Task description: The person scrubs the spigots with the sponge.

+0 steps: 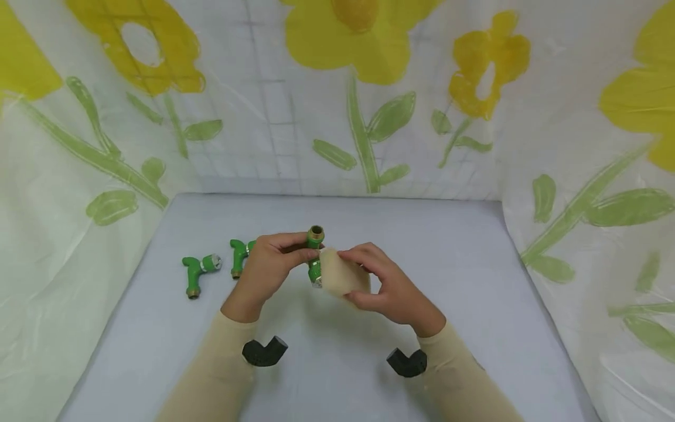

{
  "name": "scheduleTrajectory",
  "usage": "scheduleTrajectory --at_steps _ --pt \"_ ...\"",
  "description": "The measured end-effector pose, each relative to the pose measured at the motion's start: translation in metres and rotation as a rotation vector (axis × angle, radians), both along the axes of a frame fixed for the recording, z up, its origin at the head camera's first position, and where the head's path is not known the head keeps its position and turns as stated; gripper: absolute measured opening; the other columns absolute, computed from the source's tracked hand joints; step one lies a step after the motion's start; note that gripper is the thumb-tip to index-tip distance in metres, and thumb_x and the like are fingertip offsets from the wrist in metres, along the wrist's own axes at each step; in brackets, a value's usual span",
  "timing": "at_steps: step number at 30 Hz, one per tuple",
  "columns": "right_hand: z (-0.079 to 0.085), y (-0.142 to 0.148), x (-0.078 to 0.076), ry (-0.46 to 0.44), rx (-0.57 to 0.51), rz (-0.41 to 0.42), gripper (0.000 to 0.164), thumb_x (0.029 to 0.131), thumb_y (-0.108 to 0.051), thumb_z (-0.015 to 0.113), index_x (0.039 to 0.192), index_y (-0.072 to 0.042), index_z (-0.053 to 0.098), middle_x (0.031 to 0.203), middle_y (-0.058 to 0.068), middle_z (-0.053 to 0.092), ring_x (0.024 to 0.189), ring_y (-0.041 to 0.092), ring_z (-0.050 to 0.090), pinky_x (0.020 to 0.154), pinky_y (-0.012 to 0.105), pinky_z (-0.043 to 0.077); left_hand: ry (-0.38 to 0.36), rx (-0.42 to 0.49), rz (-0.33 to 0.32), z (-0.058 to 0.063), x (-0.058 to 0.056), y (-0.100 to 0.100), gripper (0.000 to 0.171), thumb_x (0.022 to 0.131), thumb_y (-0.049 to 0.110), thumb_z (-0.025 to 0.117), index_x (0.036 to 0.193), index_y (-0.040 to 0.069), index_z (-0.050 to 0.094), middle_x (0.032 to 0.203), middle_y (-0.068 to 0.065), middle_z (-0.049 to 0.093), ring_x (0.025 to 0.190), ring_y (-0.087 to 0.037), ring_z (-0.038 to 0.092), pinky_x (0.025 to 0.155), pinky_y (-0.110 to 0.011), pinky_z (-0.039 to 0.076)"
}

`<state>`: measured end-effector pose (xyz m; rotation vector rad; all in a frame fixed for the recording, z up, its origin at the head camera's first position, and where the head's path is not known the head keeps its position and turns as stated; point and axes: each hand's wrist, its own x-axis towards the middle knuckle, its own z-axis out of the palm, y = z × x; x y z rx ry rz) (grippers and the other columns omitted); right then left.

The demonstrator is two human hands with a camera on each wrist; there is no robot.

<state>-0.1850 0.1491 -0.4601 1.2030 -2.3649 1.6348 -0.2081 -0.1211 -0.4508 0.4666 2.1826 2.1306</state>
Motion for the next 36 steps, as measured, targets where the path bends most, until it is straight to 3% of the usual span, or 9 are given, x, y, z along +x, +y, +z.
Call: scheduleTrajectory --at_steps 4,8,14,17,22,27,29,33,36 --pt "0.004 -0.002 0.000 0.074 -0.004 0.054 0.067 0.091 0.002 0.077 0.154 -0.010 0.061 0.142 0.004 0.057 0.128 0.026 0.054 0.100 0.044 0.052 -0.003 -0.063 -0.024 -0.001 -0.001 0.006 0.027 0.101 0.003 0.078 0.127 -0.002 0.079 0.120 -0.012 0.079 0.114 -0.025 0.074 0.094 -0.037 0.062" --pt "0.007 -0.004 0.001 0.133 0.015 0.074 0.068 0.090 0.002 0.075 0.155 -0.008 0.060 0.144 0.006 0.056 0.131 0.027 0.053 0.102 0.044 0.052 0.043 -0.113 -0.049 0.000 0.000 0.009 0.025 0.102 0.003 0.076 0.127 -0.002 0.079 0.119 -0.011 0.079 0.111 -0.024 0.075 0.092 -0.035 0.062" --pt "-0.004 0.004 0.004 0.075 0.025 -0.042 0.067 0.087 0.003 0.078 0.151 -0.008 0.061 0.139 0.005 0.058 0.125 0.025 0.056 0.097 0.042 0.054 0.046 -0.004 0.002 0.002 0.000 0.002 0.022 0.103 0.002 0.075 0.125 -0.004 0.078 0.112 -0.015 0.079 0.110 -0.027 0.075 0.097 -0.035 0.060" --pt "-0.001 -0.003 0.005 0.098 -0.014 -0.020 0.067 0.088 0.001 0.078 0.152 -0.009 0.061 0.140 0.005 0.058 0.126 0.025 0.056 0.098 0.042 0.054 0.024 0.028 0.008 0.000 0.000 0.005 0.024 0.103 0.002 0.075 0.126 -0.007 0.076 0.112 -0.017 0.079 0.110 -0.027 0.075 0.097 -0.035 0.060" --pt "0.005 -0.016 0.007 0.199 -0.026 0.031 0.067 0.088 -0.003 0.080 0.152 -0.007 0.061 0.142 0.007 0.057 0.130 0.028 0.053 0.099 0.042 0.053 -0.015 -0.018 0.005 -0.007 -0.003 0.009 0.027 0.102 0.003 0.077 0.127 -0.006 0.077 0.112 -0.015 0.079 0.105 -0.023 0.076 0.088 -0.034 0.063" --pt "-0.008 -0.011 0.007 0.145 -0.003 -0.137 0.068 0.088 -0.001 0.081 0.152 -0.009 0.061 0.140 0.005 0.057 0.128 0.024 0.053 0.098 0.043 0.054 0.037 0.089 0.061 -0.007 -0.004 0.003 0.023 0.102 -0.005 0.073 0.125 -0.012 0.073 0.116 -0.024 0.075 0.107 -0.026 0.075 0.093 -0.036 0.062" --pt "-0.013 -0.011 0.009 0.131 -0.027 -0.176 0.069 0.087 -0.001 0.082 0.152 -0.009 0.059 0.139 0.005 0.057 0.127 0.024 0.054 0.097 0.045 0.056 0.024 0.155 0.088 -0.007 -0.004 0.003 0.023 0.102 -0.006 0.072 0.124 -0.014 0.070 0.118 -0.024 0.073 0.108 -0.027 0.075 0.095 -0.038 0.061" --pt "-0.015 -0.022 0.009 0.255 -0.085 -0.203 0.069 0.087 -0.005 0.085 0.151 -0.005 0.058 0.137 0.012 0.057 0.124 0.032 0.055 0.094 0.048 0.057 -0.014 0.192 0.128 -0.011 -0.005 0.008 0.021 0.101 -0.004 0.075 0.120 -0.012 0.069 0.115 -0.016 0.075 0.107 -0.025 0.074 0.093 -0.035 0.062" --pt "-0.013 -0.027 0.006 0.342 -0.121 -0.303 0.068 0.087 -0.008 0.084 0.149 -0.002 0.059 0.135 0.017 0.057 0.123 0.035 0.055 0.094 0.050 0.055 -0.023 0.193 0.139 -0.013 -0.004 0.012 0.018 0.100 -0.005 0.077 0.116 -0.009 0.070 0.113 -0.012 0.075 0.107 -0.025 0.074 0.091 -0.033 0.061"
